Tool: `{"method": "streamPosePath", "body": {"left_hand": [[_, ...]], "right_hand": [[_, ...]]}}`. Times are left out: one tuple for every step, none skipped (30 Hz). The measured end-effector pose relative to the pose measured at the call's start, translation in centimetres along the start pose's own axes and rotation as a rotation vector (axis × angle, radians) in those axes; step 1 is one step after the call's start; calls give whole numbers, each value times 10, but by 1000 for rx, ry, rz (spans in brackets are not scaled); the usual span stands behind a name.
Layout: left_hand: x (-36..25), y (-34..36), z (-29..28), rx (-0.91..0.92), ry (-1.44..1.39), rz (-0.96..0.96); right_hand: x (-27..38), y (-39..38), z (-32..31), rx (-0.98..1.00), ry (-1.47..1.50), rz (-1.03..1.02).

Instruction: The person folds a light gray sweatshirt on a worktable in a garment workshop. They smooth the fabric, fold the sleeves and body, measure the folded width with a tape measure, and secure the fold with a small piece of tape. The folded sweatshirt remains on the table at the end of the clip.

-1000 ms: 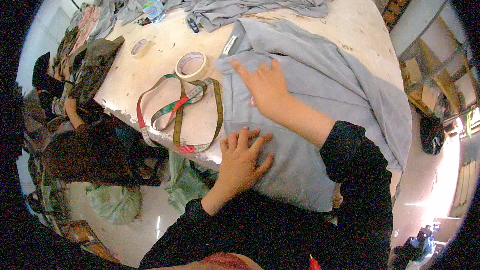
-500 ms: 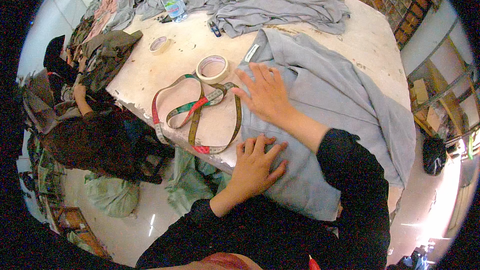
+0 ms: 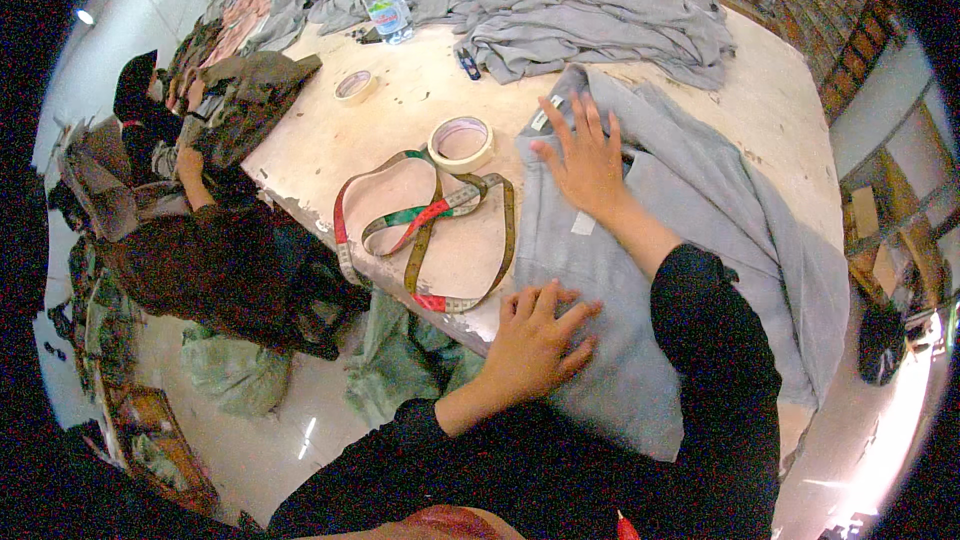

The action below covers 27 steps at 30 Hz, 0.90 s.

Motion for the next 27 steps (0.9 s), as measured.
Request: {"method": "streamPosePath", "body": {"left_hand": [[0,0,1,14,0,-1],[0,1,0,13,-3,2],[1,1,1,13,-9,-4],[2,1,1,13,-18,-15],[1,0,3,19,-20,-17],[2,1,4,24,-17,-18],[0,1,3,12,-11,-12],[-1,2,1,-18,6,2],[-1,3,1,-23,10,3],[-2,3,0,-29,16,6],[-2,4,-1,-43,19,9],[-2,3,0,-25,14,3],[-1,3,1,-11,5,-2],[0,2,2,5,-7,-13],[0,2,1,3,-11,-10],[0,2,1,5,-19,-10],[0,2,1,10,-28,-10],[0,2,1,13,-27,-11],[-1,2,1,13,-26,-11],[-1,3,0,14,-25,-9],[-1,4,-1,5,-27,-6],[-1,4,-2,-2,-30,-5],[-1,5,-2,-3,-39,-8],[0,5,-2,2,-38,-11],[1,5,-2,14,-44,-19],[2,4,0,30,-55,-33],[1,4,-1,27,-55,-28]], "right_hand": [[-6,4,-7,-41,153,44],[-16,8,-8,-32,237,119],[-23,8,-13,-88,352,156],[-18,3,-4,-14,236,105],[-10,-9,0,-9,158,18],[-2,-22,13,71,46,-67],[-7,-26,12,10,82,-15],[-14,-24,19,20,80,40],[-25,-21,28,43,71,122],[-26,-20,35,89,154,103],[-30,-15,43,150,228,108],[-30,-11,43,146,336,76],[-31,-5,43,168,361,49],[-29,-1,35,126,421,-15],[-25,1,21,64,483,-102],[-24,4,19,118,482,-120],[-21,5,12,153,483,-156],[-18,6,1,149,506,-220],[-23,11,6,264,462,-152],[-27,14,7,341,441,-115],[-31,17,7,393,446,-88],[-35,18,6,408,440,-74],[-39,18,3,399,460,-71],[-43,16,-1,373,500,-82],[-48,12,-5,324,472,-102],[-53,5,-11,259,460,-137],[-56,-6,-25,138,477,-222]]}}
Point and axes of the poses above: each hand's wrist, its own y-axis towards the middle knuckle, its own z-axis out of the palm, x = y × z, the point moved 9 cm from there along y, towards the middle knuckle, and after that the axes turned 15 degrees about z, right-handed, at the moved point
